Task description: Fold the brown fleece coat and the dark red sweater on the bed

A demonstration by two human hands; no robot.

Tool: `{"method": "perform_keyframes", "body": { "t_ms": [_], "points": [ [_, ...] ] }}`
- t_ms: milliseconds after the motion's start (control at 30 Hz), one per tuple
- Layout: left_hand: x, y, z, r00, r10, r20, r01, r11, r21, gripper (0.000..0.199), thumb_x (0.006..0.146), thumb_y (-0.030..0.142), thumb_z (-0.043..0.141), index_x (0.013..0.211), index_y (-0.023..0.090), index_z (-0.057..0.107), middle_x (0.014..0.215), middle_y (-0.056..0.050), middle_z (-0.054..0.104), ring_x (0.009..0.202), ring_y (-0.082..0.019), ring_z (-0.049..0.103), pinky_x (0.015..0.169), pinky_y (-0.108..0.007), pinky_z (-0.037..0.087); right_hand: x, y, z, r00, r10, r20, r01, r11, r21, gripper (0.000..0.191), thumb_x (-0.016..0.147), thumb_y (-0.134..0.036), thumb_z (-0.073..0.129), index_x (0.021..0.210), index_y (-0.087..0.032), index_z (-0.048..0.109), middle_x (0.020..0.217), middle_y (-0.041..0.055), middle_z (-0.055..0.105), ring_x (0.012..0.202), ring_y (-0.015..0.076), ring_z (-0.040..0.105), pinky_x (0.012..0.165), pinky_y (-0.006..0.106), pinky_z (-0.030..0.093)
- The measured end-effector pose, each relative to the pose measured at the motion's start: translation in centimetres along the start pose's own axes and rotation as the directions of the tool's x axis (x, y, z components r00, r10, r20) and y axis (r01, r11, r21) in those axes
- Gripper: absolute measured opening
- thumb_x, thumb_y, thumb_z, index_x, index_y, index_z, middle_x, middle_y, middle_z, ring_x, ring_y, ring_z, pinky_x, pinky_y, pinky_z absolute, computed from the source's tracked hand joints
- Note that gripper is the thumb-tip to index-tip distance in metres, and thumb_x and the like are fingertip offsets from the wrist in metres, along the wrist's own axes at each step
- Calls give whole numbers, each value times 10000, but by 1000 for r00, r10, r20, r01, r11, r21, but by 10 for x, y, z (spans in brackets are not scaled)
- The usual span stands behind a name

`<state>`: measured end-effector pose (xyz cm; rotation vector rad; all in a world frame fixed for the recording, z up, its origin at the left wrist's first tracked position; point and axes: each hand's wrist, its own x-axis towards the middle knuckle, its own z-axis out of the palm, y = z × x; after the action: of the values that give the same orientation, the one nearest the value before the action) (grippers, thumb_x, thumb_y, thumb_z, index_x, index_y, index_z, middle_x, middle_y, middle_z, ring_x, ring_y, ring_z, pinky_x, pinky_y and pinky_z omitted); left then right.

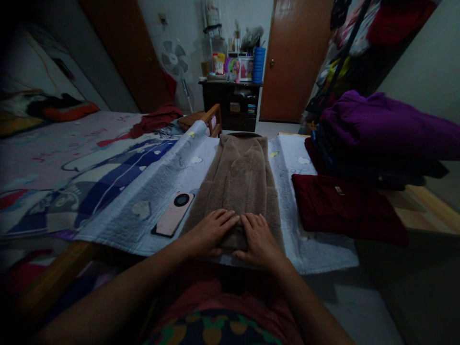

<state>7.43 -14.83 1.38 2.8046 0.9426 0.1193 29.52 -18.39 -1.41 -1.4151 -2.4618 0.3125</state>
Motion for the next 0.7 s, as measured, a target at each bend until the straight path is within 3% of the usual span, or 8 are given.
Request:
{"method": "perform_keyframes", "body": {
  "t_ms": [133,333,567,700],
  "points": [
    [-4,2,5,1000,2,-18,-2,1000,7,979,660,341,704,1493,174,219,1539,-177,315,1388,-340,319,1134,-470,277,0,-5,1,998,31,59,-28,999,-46,1031,661,-511,726,1497,-135,255,1482,200,379,1387,354,298,1135,566,210],
    [2,-3,4,998,-3,-58,2,1000,-21,770,714,307,615,1422,132,369,1452,-168,459,1313,-301,456,1065,-395,408,2,-14,-1,996,65,56,-59,993,-107,1000,660,-417,748,1488,-126,269,1486,185,394,1384,347,316,1136,545,222],
    [16,-7,-10,1000,-5,-31,3,996,-86,516,758,254,587,1267,223,516,1156,-74,658,1055,-251,638,898,-337,507,12,-19,-7,998,64,2,-62,984,-168,608,809,-228,575,1388,-126,420,1349,170,543,1247,296,488,1048,437,380],
    [13,-8,-12,1000,-13,-27,9,994,-112,488,781,264,575,1263,219,509,1160,-64,654,1068,-242,627,924,-338,492,24,-22,-20,992,89,86,-71,979,-192,369,865,-145,458,1220,-156,558,1157,134,655,1062,241,605,910,351,448]
  ]
}}
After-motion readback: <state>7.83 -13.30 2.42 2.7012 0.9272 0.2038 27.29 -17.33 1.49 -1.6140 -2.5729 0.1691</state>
